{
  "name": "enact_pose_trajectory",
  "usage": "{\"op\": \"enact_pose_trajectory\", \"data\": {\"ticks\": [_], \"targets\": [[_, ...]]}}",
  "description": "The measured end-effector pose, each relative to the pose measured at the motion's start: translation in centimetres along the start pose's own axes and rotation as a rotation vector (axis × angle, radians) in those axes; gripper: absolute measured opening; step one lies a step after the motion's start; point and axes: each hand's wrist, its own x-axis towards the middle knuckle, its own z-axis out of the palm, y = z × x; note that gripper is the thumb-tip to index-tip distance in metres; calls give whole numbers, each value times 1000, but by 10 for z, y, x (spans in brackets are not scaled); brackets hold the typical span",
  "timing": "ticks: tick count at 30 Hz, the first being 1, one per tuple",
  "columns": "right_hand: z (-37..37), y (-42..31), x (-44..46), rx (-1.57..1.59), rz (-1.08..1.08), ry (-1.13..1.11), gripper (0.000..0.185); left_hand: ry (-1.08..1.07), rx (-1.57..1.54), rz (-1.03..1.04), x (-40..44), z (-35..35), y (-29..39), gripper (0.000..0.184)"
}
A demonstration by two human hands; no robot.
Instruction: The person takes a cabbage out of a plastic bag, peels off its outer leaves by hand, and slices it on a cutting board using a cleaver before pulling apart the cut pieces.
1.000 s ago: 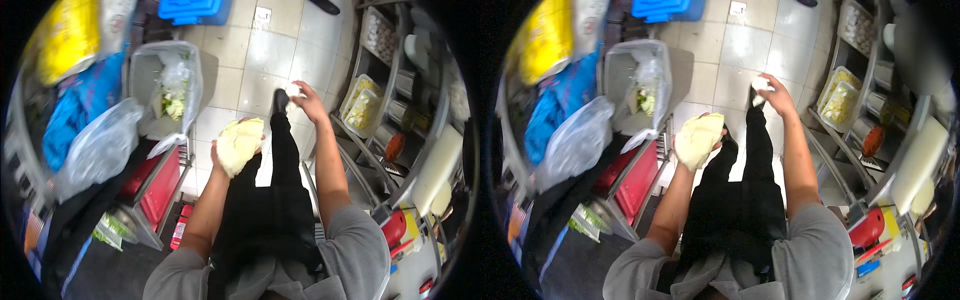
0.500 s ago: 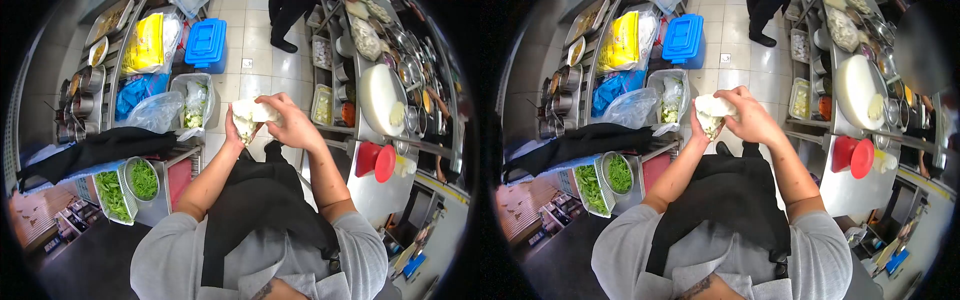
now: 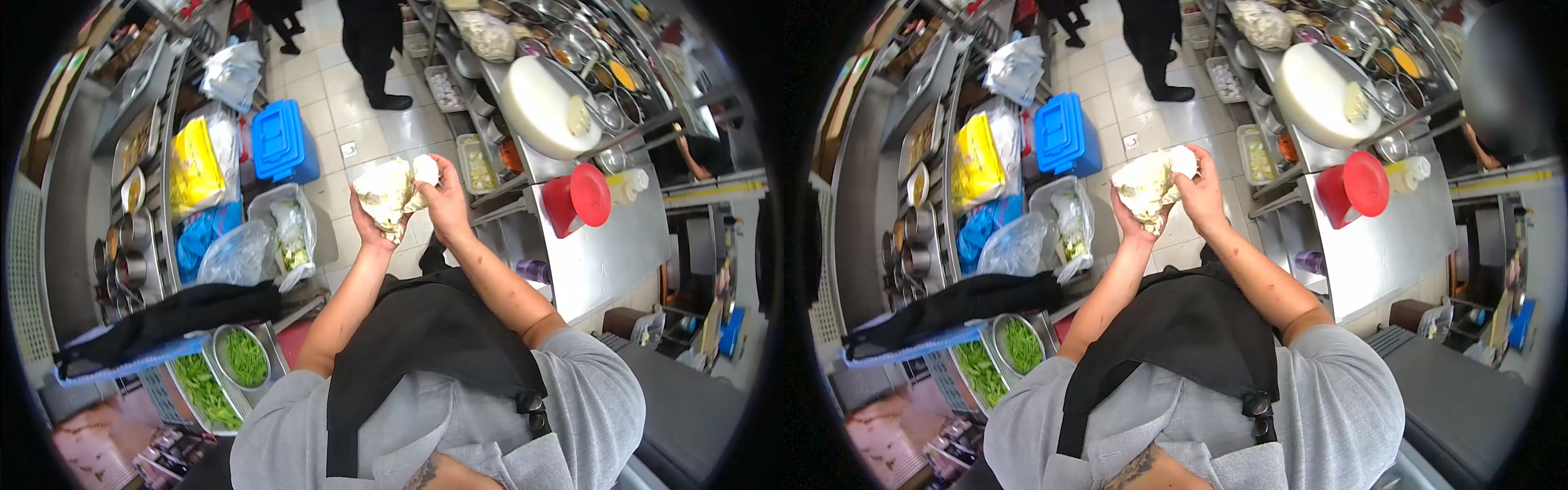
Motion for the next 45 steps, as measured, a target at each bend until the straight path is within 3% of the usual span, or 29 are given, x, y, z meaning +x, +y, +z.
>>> {"op": "enact_pose_trajectory", "data": {"ticks": [3,6,7,13,17,20,25,28,32,36,45], "targets": [[-15,24,9,-13,-185,86,57,-90,47,-54,9,11,-14,75],[-25,23,14,-403,-337,219,61,10,35,-39,28,13,-27,75],[-27,10,12,-548,-360,262,61,-37,7,-62,36,13,-33,75],[-42,-7,39,-558,-422,348,57,-80,92,-58,80,21,-59,81],[-58,-18,60,-733,-407,442,57,-166,115,-98,112,35,-74,85],[-72,-22,86,-664,-574,512,52,-191,150,-104,133,56,-84,86],[-98,-38,124,-506,-600,546,44,-263,39,-203,165,89,-99,84],[-115,-50,138,-107,-394,417,43,-300,-30,-262,181,105,-112,82],[-140,-65,155,29,-377,419,40,-236,-3,-275,204,109,-126,83],[-166,-74,169,-24,-345,441,34,-279,-115,-380,217,114,-136,84],[-199,-101,176,63,-177,365,27,-246,-49,-369,233,125,-158,85]]}}
